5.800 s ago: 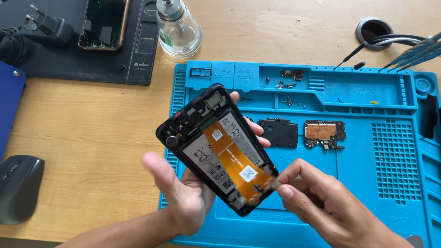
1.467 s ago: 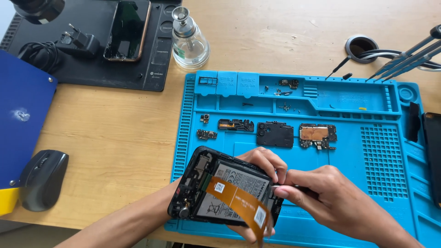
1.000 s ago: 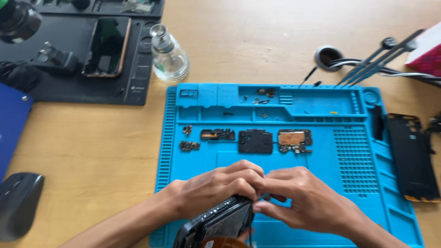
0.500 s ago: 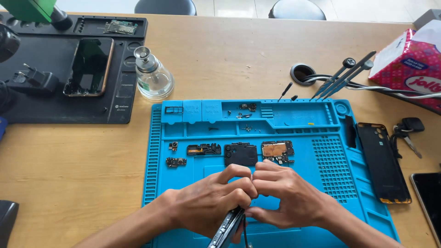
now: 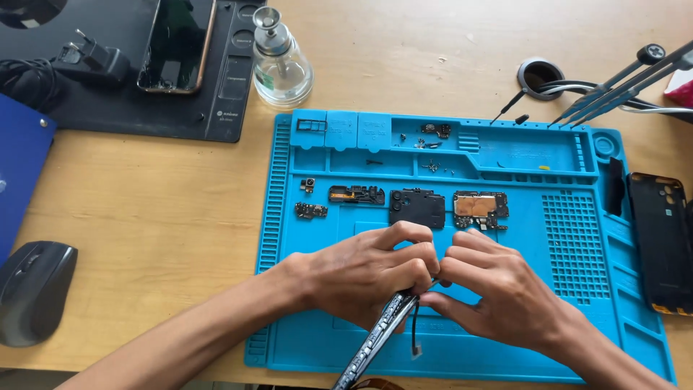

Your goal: The person removes the battery from a disassembled smartphone by peeling off adhesive tape and prying it out with a metal tool. The battery is placed on a blue parts tray, and the person continues to remove adhesive residue from the phone chassis.

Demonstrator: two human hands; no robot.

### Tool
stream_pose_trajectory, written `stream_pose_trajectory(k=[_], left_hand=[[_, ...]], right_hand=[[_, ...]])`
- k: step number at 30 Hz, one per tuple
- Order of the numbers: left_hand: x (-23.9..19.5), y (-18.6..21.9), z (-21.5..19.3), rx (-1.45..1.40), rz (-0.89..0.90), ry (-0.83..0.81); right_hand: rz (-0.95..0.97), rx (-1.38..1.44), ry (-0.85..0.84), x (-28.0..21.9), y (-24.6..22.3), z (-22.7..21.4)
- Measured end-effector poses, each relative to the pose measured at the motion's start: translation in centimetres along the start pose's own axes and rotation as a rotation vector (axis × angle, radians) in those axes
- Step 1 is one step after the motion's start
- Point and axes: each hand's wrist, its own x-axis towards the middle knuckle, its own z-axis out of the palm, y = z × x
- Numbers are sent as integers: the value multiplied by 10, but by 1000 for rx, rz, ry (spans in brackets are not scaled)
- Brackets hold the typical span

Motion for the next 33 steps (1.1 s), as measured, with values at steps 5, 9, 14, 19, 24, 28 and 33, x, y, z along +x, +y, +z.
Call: stream_pose_trajectory(k=[5,9,14,19,24,28,33], left_hand=[[0,2,-2,4,-29,13],[-1,0,2,1,-58,-2],[-1,-1,-3,-1,-59,50],[7,6,-8,-170,-49,101],[9,10,-10,-252,-11,142],[8,14,-10,-264,-21,146],[9,16,-10,-225,5,120]], right_hand=[[42,-80,18,-11,-2,4],[114,-129,45,-20,-10,2],[196,-179,88,-30,-11,-2],[219,-173,55,-30,-8,-11],[217,-59,-56,-20,-10,-16],[213,-6,-101,-17,1,-16],[207,96,-132,-14,8,-12]])
